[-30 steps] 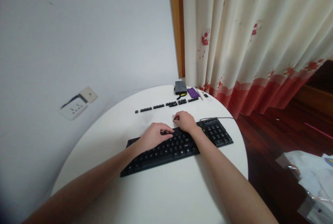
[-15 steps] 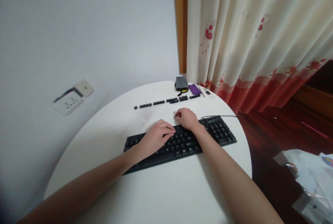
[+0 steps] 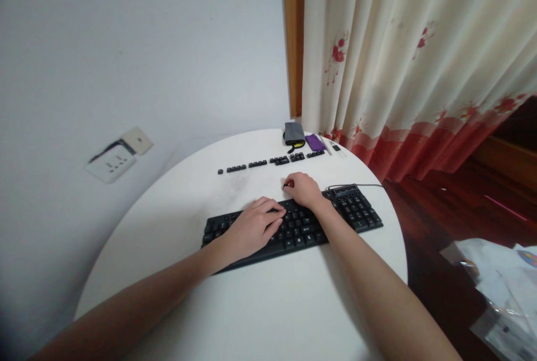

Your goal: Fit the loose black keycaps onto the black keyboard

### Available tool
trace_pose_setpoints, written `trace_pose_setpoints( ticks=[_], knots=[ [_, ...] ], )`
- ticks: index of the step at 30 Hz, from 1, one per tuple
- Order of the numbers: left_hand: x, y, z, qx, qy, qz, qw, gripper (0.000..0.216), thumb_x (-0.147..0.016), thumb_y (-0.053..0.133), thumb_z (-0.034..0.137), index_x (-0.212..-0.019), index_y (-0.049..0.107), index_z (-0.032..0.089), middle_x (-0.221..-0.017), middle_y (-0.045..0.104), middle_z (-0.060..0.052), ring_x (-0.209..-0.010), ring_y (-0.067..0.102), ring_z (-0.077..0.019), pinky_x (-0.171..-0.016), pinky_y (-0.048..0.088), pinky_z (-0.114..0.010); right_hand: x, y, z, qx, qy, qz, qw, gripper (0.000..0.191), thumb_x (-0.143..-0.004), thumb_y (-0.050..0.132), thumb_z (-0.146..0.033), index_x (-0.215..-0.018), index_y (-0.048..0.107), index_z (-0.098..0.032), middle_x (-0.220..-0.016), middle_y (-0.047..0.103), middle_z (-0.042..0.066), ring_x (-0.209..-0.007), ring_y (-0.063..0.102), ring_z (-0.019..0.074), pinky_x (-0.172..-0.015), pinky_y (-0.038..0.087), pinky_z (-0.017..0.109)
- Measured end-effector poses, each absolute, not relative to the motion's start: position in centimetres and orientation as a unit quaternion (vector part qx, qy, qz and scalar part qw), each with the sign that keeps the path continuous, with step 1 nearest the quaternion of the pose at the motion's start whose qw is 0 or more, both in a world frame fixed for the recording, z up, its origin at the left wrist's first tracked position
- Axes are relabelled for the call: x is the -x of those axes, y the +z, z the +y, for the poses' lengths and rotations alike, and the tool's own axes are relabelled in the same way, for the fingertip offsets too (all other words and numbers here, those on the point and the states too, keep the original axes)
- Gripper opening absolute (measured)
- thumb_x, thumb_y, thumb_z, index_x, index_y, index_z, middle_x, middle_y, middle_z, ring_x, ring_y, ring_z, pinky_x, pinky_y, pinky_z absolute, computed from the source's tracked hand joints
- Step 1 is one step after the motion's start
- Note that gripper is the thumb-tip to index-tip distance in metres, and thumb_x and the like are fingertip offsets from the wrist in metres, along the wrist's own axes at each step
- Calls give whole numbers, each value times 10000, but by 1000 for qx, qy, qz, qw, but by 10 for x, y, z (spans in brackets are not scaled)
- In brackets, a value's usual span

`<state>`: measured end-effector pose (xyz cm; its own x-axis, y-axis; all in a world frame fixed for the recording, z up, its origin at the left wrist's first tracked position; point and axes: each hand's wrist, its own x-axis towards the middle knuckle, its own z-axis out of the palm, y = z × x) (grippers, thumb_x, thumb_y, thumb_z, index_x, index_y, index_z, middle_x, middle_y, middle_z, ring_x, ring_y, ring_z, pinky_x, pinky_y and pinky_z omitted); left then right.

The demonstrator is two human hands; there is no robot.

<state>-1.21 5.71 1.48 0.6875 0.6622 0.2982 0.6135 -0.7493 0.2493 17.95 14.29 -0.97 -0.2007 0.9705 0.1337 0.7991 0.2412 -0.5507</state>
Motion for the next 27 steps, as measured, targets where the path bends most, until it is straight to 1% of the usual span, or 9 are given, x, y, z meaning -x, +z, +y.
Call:
trace_pose_setpoints(
  ticks=[3, 8, 11, 15, 18, 21, 24, 27],
  knots=[
    [12, 11, 58, -910, 212, 347, 76, 254, -965, 476, 212, -1001, 727, 203, -1065, 667, -69, -1045, 565, -223, -939, 472, -402, -179, -9, 143, 588, 183, -753, 231, 158, -817, 655, -279, -928, 744, -212, -863, 731, 35, -775, 643, 166, -712, 453, 244],
    [11, 9, 59, -900, 235, 355, 94, 241, -955, 483, 194, -1095, 679, 193, -1068, 671, -67, -1035, 573, -216, -951, 474, -393, -178, -9, 142, 584, 182, -755, 236, 163, -811, 651, -256, -927, 750, -197, -895, 733, 48, -786, 646, 167, -727, 460, 243],
    [11, 10, 60, -897, 241, 356, 102, 252, -945, 478, 166, -1103, 672, 193, -1058, 671, -70, -1023, 576, -213, -958, 478, -396, -178, -8, 142, 580, 184, -757, 238, 165, -809, 649, -232, -923, 758, -183, -909, 740, 60, -793, 651, 169, -754, 466, 247],
    [12, 9, 61, -894, 257, 350, 112, 300, -915, 465, 108, -1102, 681, 198, -1046, 667, -74, -1021, 579, -211, -955, 489, -395, -184, 3, 141, 565, 195, -763, 246, 147, -791, 664, -208, -885, 768, -163, -853, 749, 63, -777, 655, 169, -752, 473, 245],
    [13, 8, 61, -894, 251, 354, 111, 328, -881, 467, 72, -1079, 696, 198, -1049, 668, -68, -1022, 580, -216, -959, 491, -395, -194, 18, 136, 515, 258, -778, 250, 139, -769, 670, -199, -854, 765, -146, -777, 742, 49, -729, 653, 165, -707, 480, 237],
    [13, 7, 61, -896, 241, 357, 108, 326, -862, 484, 64, -1050, 712, 203, -1065, 665, -58, -1027, 577, -214, -965, 488, -386, -204, 31, 128, 461, 332, -796, 207, 132, -737, 677, -200, -826, 763, -153, -740, 739, 23, -697, 651, 162, -654, 479, 228],
    [13, 6, 61, -894, 241, 361, 108, 325, -862, 493, 65, -1060, 710, 204, -1070, 660, -54, -1023, 573, -211, -966, 483, -383, -207, 37, 122, 443, 369, -801, 161, 150, -703, 689, -195, -825, 767, -157, -749, 747, 19, -706, 659, 170, -641, 483, 231],
    [13, 5, 61, -894, 240, 361, 110, 325, -864, 495, 63, -1072, 703, 202, -1066, 656, -56, -1023, 568, -211, -964, 479, -383, -205, 38, 119, 432, 392, -800, 137, 176, -689, 699, -211, -839, 772, -157, -766, 755, 27, -733, 670, 184, -652, 493, 240]
  ],
)
